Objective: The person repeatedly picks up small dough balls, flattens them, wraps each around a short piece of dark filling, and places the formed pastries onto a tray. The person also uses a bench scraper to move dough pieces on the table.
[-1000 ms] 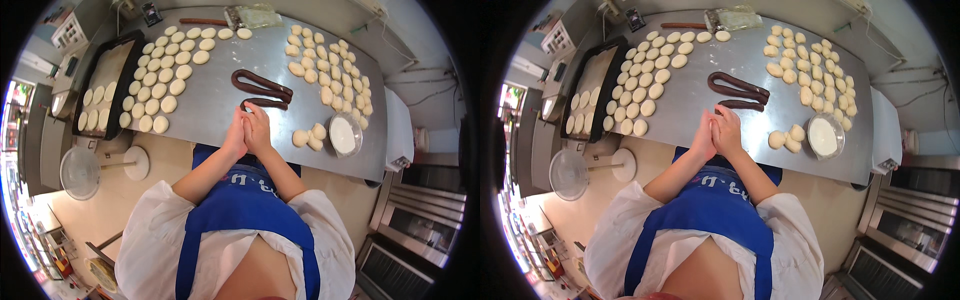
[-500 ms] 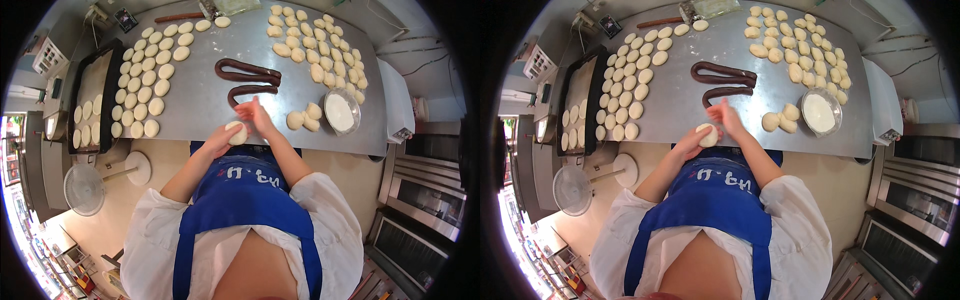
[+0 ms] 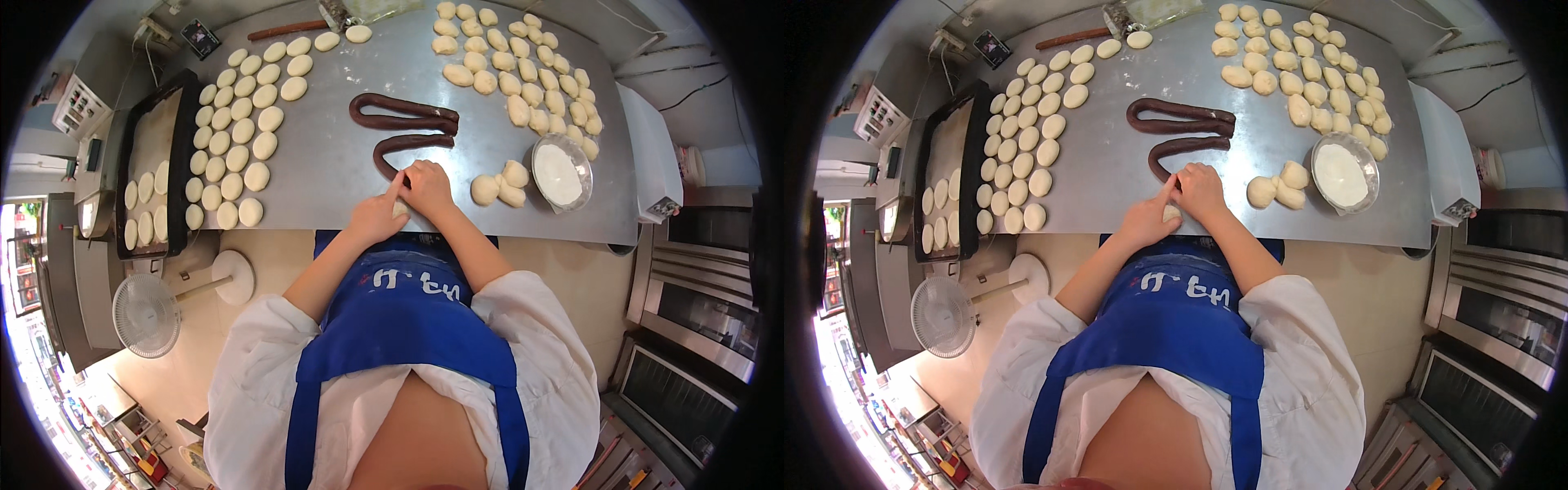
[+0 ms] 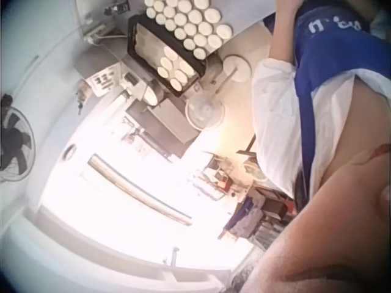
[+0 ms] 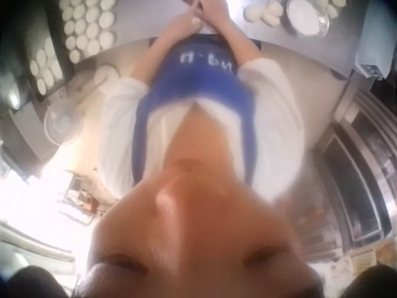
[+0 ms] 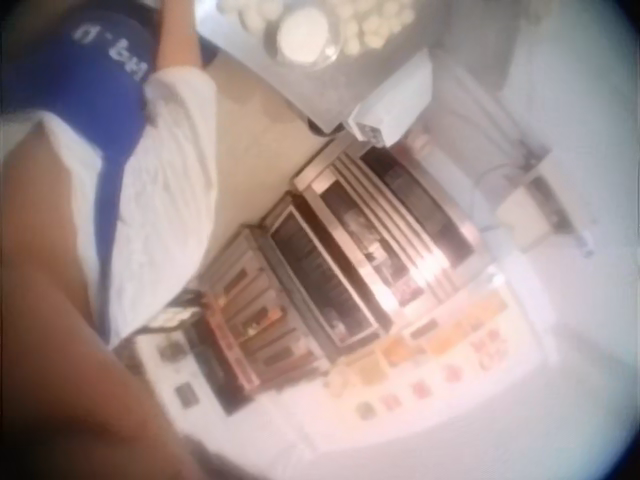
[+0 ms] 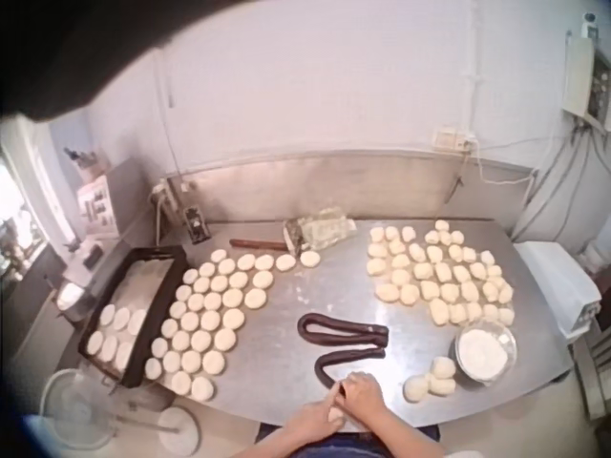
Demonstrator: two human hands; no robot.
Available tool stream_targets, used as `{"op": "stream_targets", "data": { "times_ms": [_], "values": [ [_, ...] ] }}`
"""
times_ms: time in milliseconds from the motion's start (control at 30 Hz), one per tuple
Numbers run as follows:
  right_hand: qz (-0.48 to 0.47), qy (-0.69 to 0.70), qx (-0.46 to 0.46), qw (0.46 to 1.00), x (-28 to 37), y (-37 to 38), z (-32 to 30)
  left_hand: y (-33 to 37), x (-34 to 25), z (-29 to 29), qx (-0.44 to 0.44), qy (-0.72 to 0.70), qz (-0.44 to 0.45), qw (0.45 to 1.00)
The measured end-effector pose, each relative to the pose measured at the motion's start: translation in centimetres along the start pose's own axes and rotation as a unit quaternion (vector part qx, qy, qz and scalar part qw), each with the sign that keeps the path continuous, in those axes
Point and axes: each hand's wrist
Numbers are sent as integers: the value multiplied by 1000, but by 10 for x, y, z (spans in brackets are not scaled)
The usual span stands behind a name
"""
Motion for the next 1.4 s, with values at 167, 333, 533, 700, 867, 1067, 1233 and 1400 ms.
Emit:
{"op": "stream_targets", "data": {
  "times_ms": [167, 333, 533, 700, 867, 1067, 1233, 1400],
  "values": [
    [-13, -77, 81, 994, -8, 0, -17, 0, -23, 8, 38, 86, 18, 995],
    [25, -86, 142, 986, -9, 4, -36, 9, -30, 10, 88, 139, 19, 986],
    [589, 358, 126, 713, -31, -7, -64, 15, -11, 2, 90, -65, 34, 993],
    [636, 596, 89, 481, -62, -39, -38, 10, 4, 5, 72, -562, -141, 812],
    [731, 541, -25, 415, -8, 5, -43, 2, -5, -7, 25, -756, -270, 595],
    [454, 838, 106, 284, -54, -34, -8, 0, -2, -6, -20, -783, -376, 494],
    [709, 602, -3, 368, 2, 17, -57, -3, 2, -8, 5, -787, -338, 516],
    [666, 667, 11, 333, -17, 7, -56, 0, -5, -14, 43, -820, -347, 454]
  ]
}}
Point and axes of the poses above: each hand's wrist, its own y-axis towards the middle knuckle, its own z-axis out of the palm, x = y × z, and after that the axes turned 15 degrees about -x, right-handed
